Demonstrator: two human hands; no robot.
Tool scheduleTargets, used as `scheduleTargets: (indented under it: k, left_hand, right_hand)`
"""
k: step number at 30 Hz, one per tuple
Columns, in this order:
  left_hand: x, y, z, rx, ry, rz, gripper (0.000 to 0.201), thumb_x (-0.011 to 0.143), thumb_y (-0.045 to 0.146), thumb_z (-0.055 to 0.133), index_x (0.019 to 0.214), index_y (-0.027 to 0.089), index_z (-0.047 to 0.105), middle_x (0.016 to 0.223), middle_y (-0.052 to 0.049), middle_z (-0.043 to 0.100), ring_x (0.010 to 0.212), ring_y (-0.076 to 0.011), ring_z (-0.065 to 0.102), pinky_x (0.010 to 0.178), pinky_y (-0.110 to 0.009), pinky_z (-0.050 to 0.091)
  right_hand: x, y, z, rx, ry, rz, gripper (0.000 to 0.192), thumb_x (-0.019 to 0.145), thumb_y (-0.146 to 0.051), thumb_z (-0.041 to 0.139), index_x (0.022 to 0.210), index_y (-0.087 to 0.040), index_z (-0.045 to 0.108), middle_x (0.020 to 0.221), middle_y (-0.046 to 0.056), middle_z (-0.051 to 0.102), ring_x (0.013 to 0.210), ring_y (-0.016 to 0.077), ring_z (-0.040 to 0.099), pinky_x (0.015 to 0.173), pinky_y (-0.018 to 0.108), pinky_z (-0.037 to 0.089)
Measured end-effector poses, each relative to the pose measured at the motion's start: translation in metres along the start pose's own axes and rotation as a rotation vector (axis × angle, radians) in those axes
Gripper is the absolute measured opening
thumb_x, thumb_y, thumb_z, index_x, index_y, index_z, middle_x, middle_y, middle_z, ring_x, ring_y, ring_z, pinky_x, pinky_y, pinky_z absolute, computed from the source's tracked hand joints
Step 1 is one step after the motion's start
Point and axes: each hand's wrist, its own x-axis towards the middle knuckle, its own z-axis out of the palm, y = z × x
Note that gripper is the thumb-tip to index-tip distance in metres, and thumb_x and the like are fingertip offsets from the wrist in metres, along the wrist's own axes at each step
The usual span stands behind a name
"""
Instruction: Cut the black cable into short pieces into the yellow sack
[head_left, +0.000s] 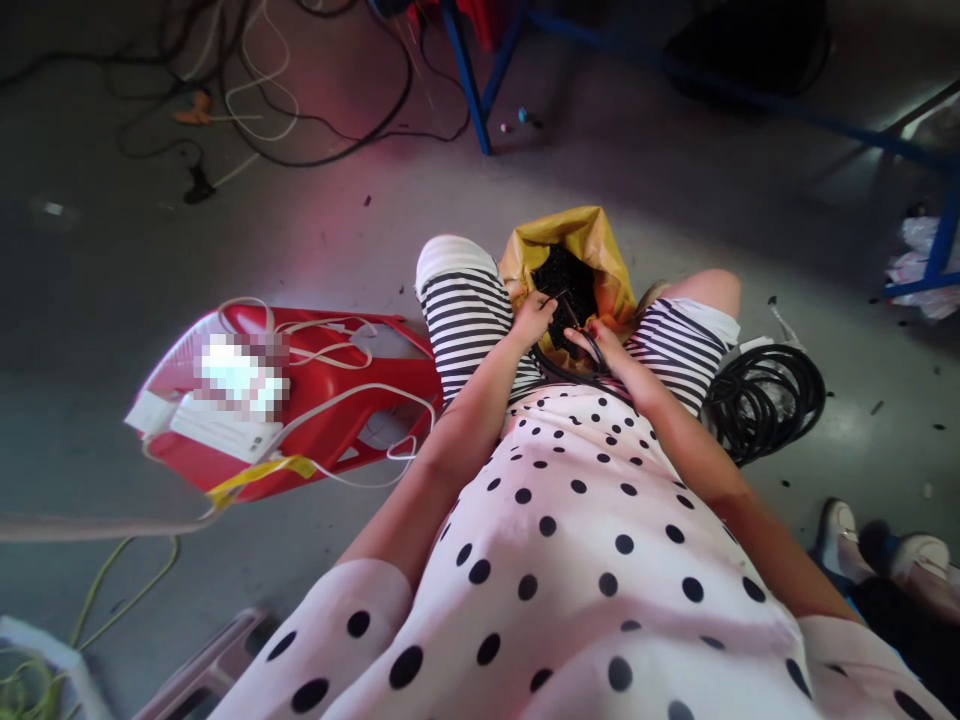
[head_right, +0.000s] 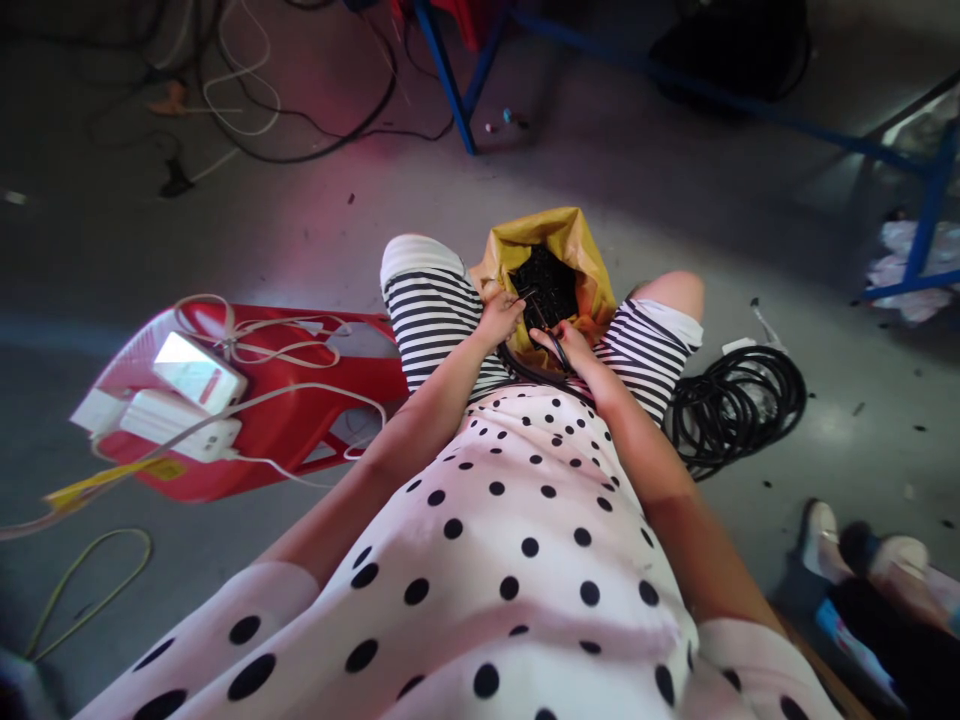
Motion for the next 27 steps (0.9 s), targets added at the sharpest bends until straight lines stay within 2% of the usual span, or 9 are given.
scheduleTargets:
  k: [5, 11, 16, 20, 27]
  left_hand:
    - [-0.003, 0.003, 0.000, 0.021, -0.002, -0.062, 0.018, 0.107, 0.017, 0.064, 0.091, 0.021, 0.057, 0.066, 0.005, 0.055, 0.058, -0.0105, 0.048, 0.060, -0.020, 0.042]
    - [-0.005, 0.006, 0.000, 0.049, -0.039, -0.052, 0.016, 0.105, 0.016, 0.065, 0.090, 0.020, 0.060, 0.068, 0.004, 0.056, 0.063, -0.0119, 0.051, 0.067, -0.023, 0.048]
    - [-0.005, 0.004, 0.000, 0.067, -0.065, -0.047, 0.017, 0.104, 0.014, 0.067, 0.088, 0.019, 0.062, 0.068, 0.003, 0.056, 0.062, -0.0116, 0.050, 0.064, -0.022, 0.045]
    - [-0.005, 0.002, 0.000, 0.064, -0.094, -0.007, 0.018, 0.103, 0.011, 0.066, 0.087, 0.019, 0.063, 0.068, 0.004, 0.056, 0.063, -0.0117, 0.052, 0.067, -0.023, 0.045]
    - [0.004, -0.012, 0.003, 0.152, -0.191, 0.114, 0.019, 0.094, 0.003, 0.065, 0.083, 0.018, 0.066, 0.074, 0.002, 0.064, 0.075, -0.0149, 0.061, 0.083, -0.028, 0.050]
  right_hand:
    - [0.001, -0.001, 0.000, -0.008, 0.001, -0.005, 0.066, 0.082, -0.084, 0.086, 0.095, -0.026, 0.055, 0.073, -0.003, 0.059, 0.063, 0.0165, 0.056, 0.057, 0.031, 0.041]
    - [0.005, 0.000, 0.001, -0.054, 0.042, 0.018, 0.065, 0.084, -0.082, 0.086, 0.096, -0.027, 0.054, 0.073, -0.004, 0.060, 0.062, 0.0174, 0.059, 0.058, 0.031, 0.044]
    - [0.007, 0.003, 0.002, -0.092, 0.056, 0.010, 0.063, 0.085, -0.080, 0.086, 0.095, -0.026, 0.055, 0.072, -0.004, 0.060, 0.064, 0.0172, 0.059, 0.058, 0.030, 0.044]
    - [0.007, 0.005, 0.002, -0.075, 0.055, 0.006, 0.063, 0.086, -0.082, 0.084, 0.097, -0.026, 0.056, 0.075, -0.004, 0.062, 0.065, 0.0171, 0.060, 0.059, 0.030, 0.045]
    - [0.009, 0.004, 0.001, -0.132, 0.019, 0.029, 0.063, 0.088, -0.083, 0.082, 0.093, -0.026, 0.055, 0.076, -0.002, 0.063, 0.068, 0.0182, 0.059, 0.062, 0.032, 0.046]
